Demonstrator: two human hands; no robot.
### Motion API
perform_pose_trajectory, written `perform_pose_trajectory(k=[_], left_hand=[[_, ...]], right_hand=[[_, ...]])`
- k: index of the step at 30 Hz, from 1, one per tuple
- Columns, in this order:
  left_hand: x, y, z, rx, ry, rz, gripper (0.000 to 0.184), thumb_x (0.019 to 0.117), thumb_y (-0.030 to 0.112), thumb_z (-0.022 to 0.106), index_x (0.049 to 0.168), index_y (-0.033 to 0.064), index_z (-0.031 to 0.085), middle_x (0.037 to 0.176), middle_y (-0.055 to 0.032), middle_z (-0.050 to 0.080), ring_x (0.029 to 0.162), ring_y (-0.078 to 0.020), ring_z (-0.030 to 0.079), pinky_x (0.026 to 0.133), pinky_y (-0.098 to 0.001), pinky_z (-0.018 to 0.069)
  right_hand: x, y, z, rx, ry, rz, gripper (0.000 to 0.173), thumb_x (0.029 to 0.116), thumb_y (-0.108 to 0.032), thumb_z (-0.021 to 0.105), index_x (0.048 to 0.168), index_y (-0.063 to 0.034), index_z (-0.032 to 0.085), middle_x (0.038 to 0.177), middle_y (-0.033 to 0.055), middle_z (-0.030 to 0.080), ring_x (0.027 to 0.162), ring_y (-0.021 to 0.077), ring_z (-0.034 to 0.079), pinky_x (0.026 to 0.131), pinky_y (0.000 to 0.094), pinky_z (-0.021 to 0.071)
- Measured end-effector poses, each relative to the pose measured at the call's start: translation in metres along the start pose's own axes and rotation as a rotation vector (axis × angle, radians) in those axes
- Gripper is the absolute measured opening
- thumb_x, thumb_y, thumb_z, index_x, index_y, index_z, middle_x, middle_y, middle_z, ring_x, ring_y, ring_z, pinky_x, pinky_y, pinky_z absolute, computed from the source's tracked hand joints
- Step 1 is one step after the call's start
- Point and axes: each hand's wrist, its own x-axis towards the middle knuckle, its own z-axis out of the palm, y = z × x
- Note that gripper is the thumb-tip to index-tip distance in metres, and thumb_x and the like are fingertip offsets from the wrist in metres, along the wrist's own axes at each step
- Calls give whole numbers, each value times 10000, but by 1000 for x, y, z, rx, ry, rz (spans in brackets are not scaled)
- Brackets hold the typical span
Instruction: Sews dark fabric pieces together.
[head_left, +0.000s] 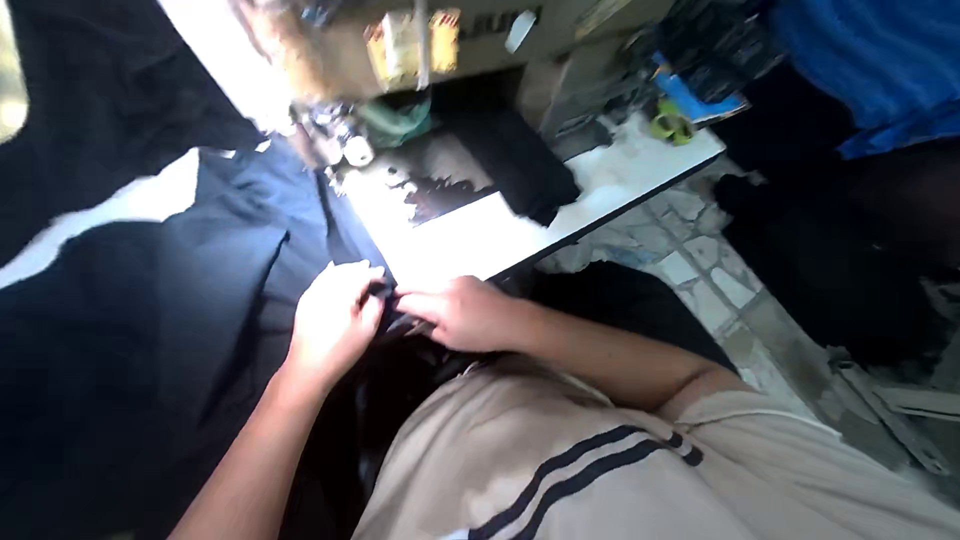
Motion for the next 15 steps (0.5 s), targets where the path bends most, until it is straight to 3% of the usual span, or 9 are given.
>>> perform_pose_trajectory(k=[2, 3, 6, 8, 12, 15], left_hand=[[-2, -1, -3, -126, 60, -95, 266, 978, 90, 546, 1100, -46, 738, 1156, -230, 728, 1142, -334, 694, 1007, -475, 516], [-4, -2, -1, -149, 78, -90, 260, 984, 99, 554, 1100, -41, 740, 1158, -224, 730, 1152, -320, 691, 1019, -444, 514], [-6, -4, 7, -48, 58, 43, 244, 928, 14, 555, 1043, -43, 763, 1181, -226, 729, 1216, -401, 647, 1089, -501, 446], [-6, -4, 8, 78, 9, 129, 229, 907, -3, 576, 1032, -26, 767, 1195, -228, 719, 1203, -434, 641, 1080, -565, 433], [-3, 2, 3, 178, -76, 169, 197, 899, 17, 606, 1015, -29, 759, 1191, -241, 711, 1158, -442, 655, 1018, -607, 456], [0, 3, 2, 191, -77, 169, 184, 887, 14, 609, 985, -29, 759, 1172, -233, 718, 1149, -433, 660, 1005, -583, 471]], right_hand=[[-2, 0, 7, -91, -33, 10, 306, 890, 11, 670, 1191, 2, 727, 1343, 177, 668, 1024, 347, 730, 787, 515, 598], [-3, 1, 9, -120, -46, 1, 311, 900, 9, 650, 1203, 7, 718, 1364, 184, 656, 1005, 362, 733, 758, 523, 594], [-5, 7, 16, -212, 22, -81, 183, 905, -10, 623, 1065, 7, 711, 1234, 200, 700, 848, 353, 739, 600, 483, 571], [-6, 7, 18, -234, 43, -96, 137, 899, -4, 628, 1013, 9, 703, 1154, 201, 705, 786, 346, 722, 549, 466, 544], [-9, 7, 18, -244, 35, -106, 88, 912, -2, 605, 963, 12, 675, 1085, 206, 700, 736, 339, 701, 512, 444, 507], [-9, 9, 16, -200, 4, -93, 87, 914, -4, 599, 962, 3, 672, 1144, 204, 700, 763, 337, 708, 539, 448, 518]])
